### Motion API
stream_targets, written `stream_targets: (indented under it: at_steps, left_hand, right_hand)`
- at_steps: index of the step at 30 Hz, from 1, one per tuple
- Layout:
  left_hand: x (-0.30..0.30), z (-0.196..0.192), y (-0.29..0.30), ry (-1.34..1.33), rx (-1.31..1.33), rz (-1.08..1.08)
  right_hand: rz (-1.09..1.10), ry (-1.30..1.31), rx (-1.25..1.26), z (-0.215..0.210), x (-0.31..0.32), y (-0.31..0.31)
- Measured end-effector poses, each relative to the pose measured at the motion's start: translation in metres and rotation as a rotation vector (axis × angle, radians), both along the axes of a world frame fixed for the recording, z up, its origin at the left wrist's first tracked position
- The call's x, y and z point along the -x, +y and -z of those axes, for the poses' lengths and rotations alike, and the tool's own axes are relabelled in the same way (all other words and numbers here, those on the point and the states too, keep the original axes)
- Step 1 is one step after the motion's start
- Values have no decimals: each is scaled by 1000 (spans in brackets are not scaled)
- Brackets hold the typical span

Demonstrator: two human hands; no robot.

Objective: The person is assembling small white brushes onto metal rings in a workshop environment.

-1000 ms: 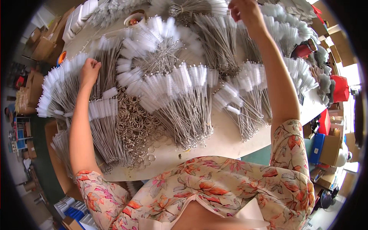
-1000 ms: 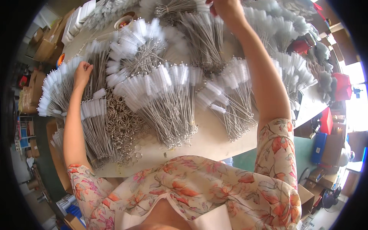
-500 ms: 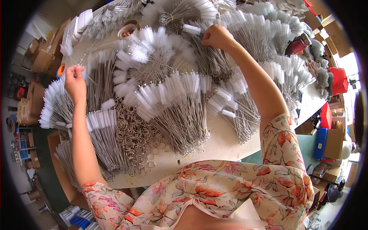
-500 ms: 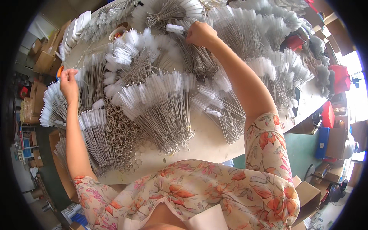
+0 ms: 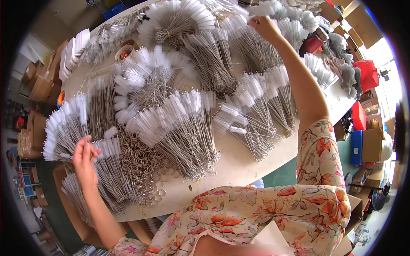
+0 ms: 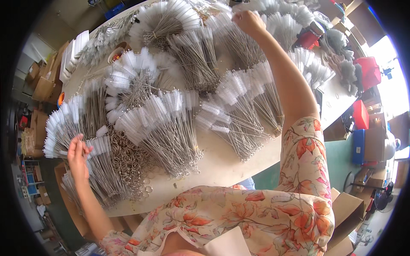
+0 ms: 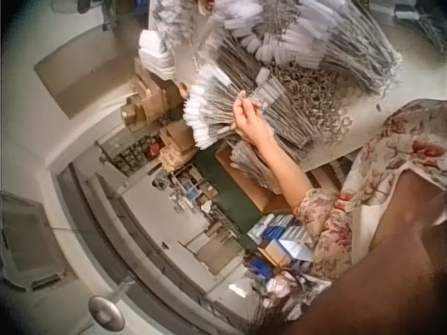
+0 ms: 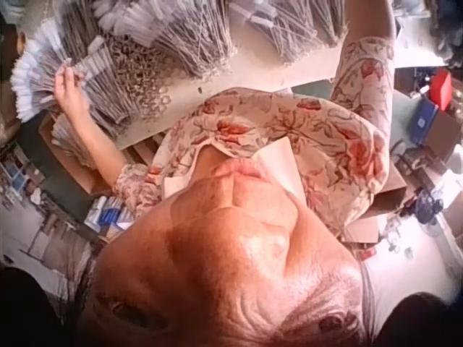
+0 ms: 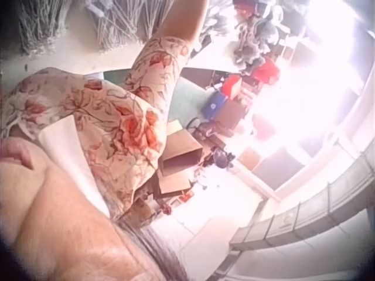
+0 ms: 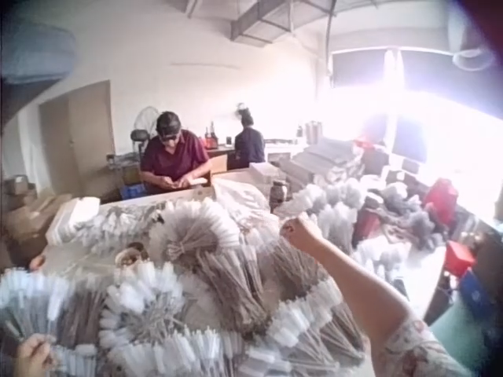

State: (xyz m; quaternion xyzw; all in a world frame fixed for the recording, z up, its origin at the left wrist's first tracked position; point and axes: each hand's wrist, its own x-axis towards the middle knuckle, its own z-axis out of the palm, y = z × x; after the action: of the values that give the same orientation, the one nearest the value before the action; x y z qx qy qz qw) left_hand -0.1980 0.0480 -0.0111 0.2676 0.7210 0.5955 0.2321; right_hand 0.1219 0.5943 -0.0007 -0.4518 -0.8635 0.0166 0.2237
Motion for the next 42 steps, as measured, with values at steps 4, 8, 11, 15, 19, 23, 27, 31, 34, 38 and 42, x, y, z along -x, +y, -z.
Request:
stream_targets:
  at_steps: [4, 8, 11, 15, 19, 23, 27, 31, 34, 38, 42]
  left_hand:
    - [-39, -6, -11, -178, -55, -54]
    - [-49, 2, -21, -310, -34, -24]
    - [-66, 8, -17, -425, -132, -45]
    - [-87, 6, -14, -388, -304, 15]
    - [-132, -24, 16, -222, -251, 106]
    - [-168, -27, 58, 129, -392, 204]
    - [-197, -7, 79, 336, -542, 109]
    - [-193, -1, 50, 552, -628, -17]
    - [-201, 2, 26, 561, -449, 238]
    - [-227, 71, 25, 709, -600, 256]
    - [-241, 76, -4, 811, -404, 185]
  right_hand:
    - [84, -104, 98, 10, -1, -13]
    - [147, -121, 49, 10, -6, -7]
    - [119, -149, -11, -4, -9, -8]
    - [-51, 329, -376, -57, -10, -32]
    - [-603, 926, 417, -87, 26, -143]
    - [-1012, 899, 1003, -62, 44, -282]
    - [-854, 631, 1041, -35, 41, -383]
    - [-827, 943, 822, -7, 17, -387]
    - [-727, 950, 1293, 27, 7, -389]
    - [-444, 1377, 1877, 44, 10, -422]
    - [-642, 996, 1754, 29, -14, -394]
